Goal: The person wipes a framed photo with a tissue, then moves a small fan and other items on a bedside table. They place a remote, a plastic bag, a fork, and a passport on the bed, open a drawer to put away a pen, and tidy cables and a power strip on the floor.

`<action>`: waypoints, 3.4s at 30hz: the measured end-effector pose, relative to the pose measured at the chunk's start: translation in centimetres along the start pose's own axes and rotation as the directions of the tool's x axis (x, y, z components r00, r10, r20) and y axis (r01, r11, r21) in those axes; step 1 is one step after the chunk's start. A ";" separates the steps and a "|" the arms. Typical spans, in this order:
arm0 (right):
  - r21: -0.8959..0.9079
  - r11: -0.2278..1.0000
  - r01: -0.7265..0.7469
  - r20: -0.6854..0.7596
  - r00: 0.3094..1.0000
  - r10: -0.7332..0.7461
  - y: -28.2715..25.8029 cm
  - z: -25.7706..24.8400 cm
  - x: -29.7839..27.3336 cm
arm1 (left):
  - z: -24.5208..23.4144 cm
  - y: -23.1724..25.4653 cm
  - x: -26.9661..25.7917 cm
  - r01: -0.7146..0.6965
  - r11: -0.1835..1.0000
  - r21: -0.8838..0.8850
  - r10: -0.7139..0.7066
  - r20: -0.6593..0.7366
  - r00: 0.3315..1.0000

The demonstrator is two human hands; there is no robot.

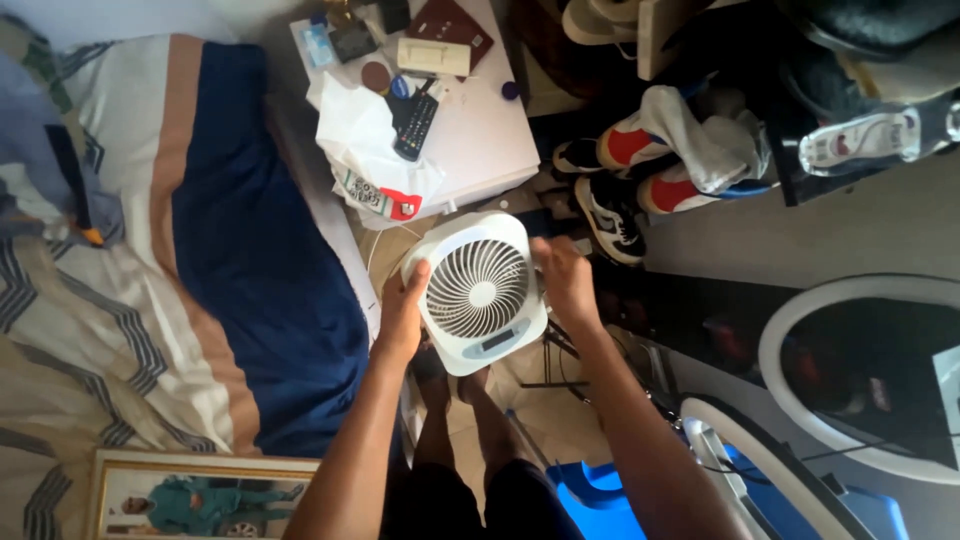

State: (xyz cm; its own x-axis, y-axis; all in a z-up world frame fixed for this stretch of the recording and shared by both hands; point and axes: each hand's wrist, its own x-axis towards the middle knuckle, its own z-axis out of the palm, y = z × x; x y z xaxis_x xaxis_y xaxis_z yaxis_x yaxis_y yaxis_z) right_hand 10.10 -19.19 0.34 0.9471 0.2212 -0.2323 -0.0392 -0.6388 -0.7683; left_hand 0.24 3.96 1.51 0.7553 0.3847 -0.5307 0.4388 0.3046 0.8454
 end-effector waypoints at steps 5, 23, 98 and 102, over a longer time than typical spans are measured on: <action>0.187 0.964 0.187 0.154 0.964 -0.217 -5.0 -2.3 -0.7 | 0.1 -4.4 2.3 -0.032 0.998 -0.047 0.041 0.215 0.976; -0.068 0.982 0.177 0.016 0.984 -0.176 -4.2 -6.1 0.6 | 5.2 3.7 4.2 -0.303 0.946 -0.114 0.321 0.449 0.834; 0.414 0.908 -0.066 -0.056 0.994 0.098 -3.5 15.2 16.4 | 5.4 -1.0 27.4 -0.235 -0.067 0.970 0.748 0.204 0.631; 0.354 0.932 -0.082 -0.143 0.980 0.141 -3.3 14.4 16.0 | 6.0 -6.7 33.4 -0.164 -0.110 0.980 0.722 0.192 0.665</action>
State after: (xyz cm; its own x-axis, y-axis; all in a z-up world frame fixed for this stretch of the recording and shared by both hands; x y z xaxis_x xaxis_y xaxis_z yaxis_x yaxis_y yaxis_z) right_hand 20.81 -2.94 -9.47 0.9678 0.0218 -0.2507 -0.2272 -0.3524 -0.9078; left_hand 25.41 9.57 -21.45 0.9124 0.3083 0.2690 0.3054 -0.9507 0.0538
